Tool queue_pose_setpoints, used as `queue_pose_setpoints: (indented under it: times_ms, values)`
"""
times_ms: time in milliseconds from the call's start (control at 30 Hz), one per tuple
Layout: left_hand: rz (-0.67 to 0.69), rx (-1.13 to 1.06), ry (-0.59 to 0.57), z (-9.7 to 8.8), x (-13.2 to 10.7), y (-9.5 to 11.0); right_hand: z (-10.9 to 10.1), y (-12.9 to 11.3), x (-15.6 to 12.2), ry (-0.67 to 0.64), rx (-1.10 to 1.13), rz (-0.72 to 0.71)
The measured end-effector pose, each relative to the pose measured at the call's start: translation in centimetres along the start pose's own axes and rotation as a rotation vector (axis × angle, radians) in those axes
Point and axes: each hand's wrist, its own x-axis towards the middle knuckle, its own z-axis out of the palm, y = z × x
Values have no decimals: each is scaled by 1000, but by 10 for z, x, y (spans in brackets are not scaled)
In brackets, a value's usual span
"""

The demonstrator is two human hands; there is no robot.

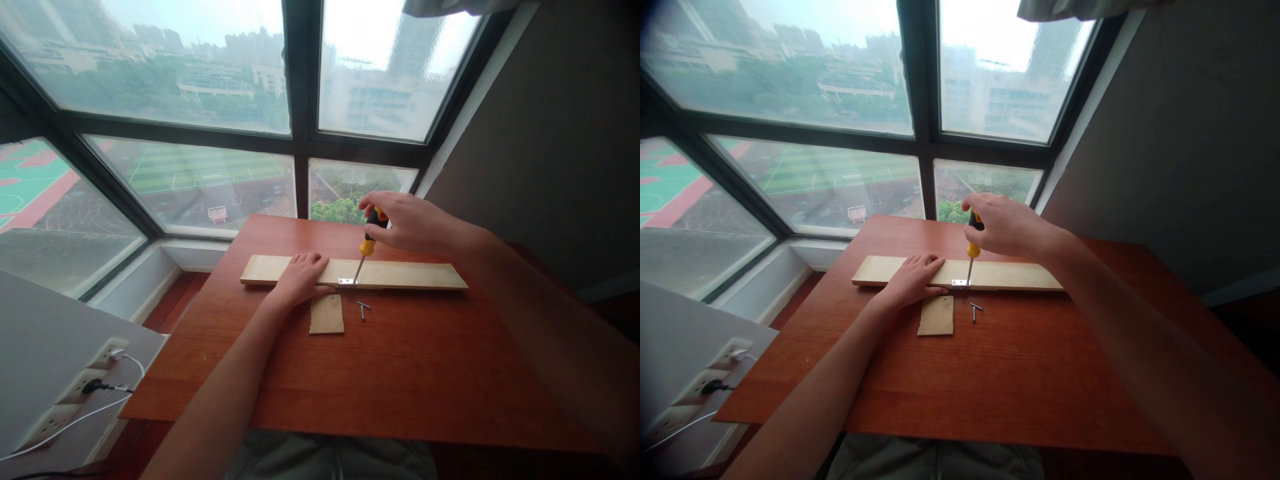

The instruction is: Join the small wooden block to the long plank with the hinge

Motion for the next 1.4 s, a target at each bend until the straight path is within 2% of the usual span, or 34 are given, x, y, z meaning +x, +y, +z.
queue_pose_setpoints:
  times_ms: [67,133,300,367,567,633,867,933,1067,1133,1200,1333,1400]
  values:
    - [1,-1,2,0,0,0,-1,2,0,-19,106,-97]
    - [-1,1,5,1,0,0,-1,3,0,4,100,-108]
    - [-7,12,-1,0,0,1,1,-4,-1,67,-143,61]
    - [-4,10,-3,-1,0,1,2,-5,-1,65,-157,87]
    - [1,4,1,0,1,0,4,2,-5,78,130,-120]
    - [4,6,-1,0,1,0,2,4,-7,85,157,-129]
    - [1,4,-6,-1,1,1,3,-2,-8,134,-167,96]
    - [2,6,-11,-1,1,1,3,-2,-8,121,-119,82]
    - [-3,12,-3,-1,1,1,-1,2,-8,53,154,-77]
    - [-4,15,-2,-1,1,2,-3,5,-8,37,232,-90]
    - [-4,17,-5,-1,1,1,-1,7,-7,66,170,-38]
    - [-2,8,-8,0,1,1,7,6,-5,146,-155,160]
    - [-1,2,-5,0,1,1,9,5,-4,151,-171,194]
